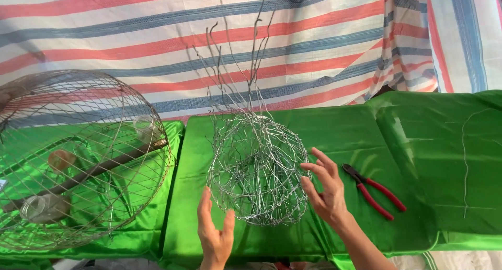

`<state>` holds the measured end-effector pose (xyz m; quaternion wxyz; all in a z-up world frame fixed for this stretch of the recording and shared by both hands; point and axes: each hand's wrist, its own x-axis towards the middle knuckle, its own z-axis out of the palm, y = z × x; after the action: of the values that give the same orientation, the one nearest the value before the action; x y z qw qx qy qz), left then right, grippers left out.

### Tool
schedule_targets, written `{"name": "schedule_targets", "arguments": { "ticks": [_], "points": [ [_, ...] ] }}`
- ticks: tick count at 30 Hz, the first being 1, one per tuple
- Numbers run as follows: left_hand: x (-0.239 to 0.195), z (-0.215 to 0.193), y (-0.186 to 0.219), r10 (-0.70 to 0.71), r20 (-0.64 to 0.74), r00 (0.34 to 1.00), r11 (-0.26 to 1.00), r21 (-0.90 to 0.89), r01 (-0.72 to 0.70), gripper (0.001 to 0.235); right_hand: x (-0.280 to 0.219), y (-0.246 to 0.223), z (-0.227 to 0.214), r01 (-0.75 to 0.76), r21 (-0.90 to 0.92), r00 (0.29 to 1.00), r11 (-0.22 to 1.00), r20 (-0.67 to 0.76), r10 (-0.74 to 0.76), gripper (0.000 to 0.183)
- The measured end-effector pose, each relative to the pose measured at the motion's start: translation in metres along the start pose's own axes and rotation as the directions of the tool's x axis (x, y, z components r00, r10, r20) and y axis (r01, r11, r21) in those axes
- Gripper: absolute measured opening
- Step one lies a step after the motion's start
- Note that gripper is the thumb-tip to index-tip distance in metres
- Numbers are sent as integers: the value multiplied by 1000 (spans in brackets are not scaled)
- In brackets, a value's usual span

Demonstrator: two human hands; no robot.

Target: Manually shaping and assembling a wire mesh structure, likely for a birdcage.

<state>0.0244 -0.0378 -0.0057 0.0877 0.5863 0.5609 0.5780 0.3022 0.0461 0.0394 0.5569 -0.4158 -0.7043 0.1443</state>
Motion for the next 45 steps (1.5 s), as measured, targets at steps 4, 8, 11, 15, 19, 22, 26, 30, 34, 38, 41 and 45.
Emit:
{"name": "schedule_targets", "arguments": {
  "ticks": [4,8,11,15,19,22,26,30,34,38,41,45],
  "points": [
    [-7,2,0,218,60,974,965,138,-225,79,7,-8,-1,-113,41,984,993,143,106,30],
    [-8,5,12,250,148,957,953,137,-270,89,13,-11,-10,-243,-7,930,970,284,235,26],
    [-9,10,7,212,172,962,951,191,-243,94,17,-12,-12,-235,-41,914,971,329,235,24],
    [-5,13,14,202,172,964,958,172,-231,93,20,-14,-12,-213,-51,916,976,337,218,29],
    [0,12,31,18,107,994,999,39,-23,99,27,-19,-14,-185,-121,917,975,336,216,27],
    [0,10,30,-248,128,960,956,-128,264,104,34,-18,-18,-213,-183,883,960,385,270,26],
    [-1,12,14,-173,177,969,972,-130,198,97,46,-13,-17,-177,-278,851,944,438,289,23],
    [-1,12,13,-118,167,979,991,-38,126,97,54,-13,-20,-166,-358,819,919,468,331,41],
    [-1,11,9,-153,190,970,986,-34,163,100,54,-12,-18,-80,-369,843,926,470,260,46],
    [0,10,7,-102,182,978,995,9,103,100,53,-13,-17,-80,-392,849,917,455,268,50],
    [2,8,11,-155,199,968,988,7,157,101,50,-11,-15,-65,-425,879,903,404,254,46],
    [3,5,12,-199,211,957,980,17,200,102,43,-3,-11,128,-397,943,909,332,13,33]
  ]
}}
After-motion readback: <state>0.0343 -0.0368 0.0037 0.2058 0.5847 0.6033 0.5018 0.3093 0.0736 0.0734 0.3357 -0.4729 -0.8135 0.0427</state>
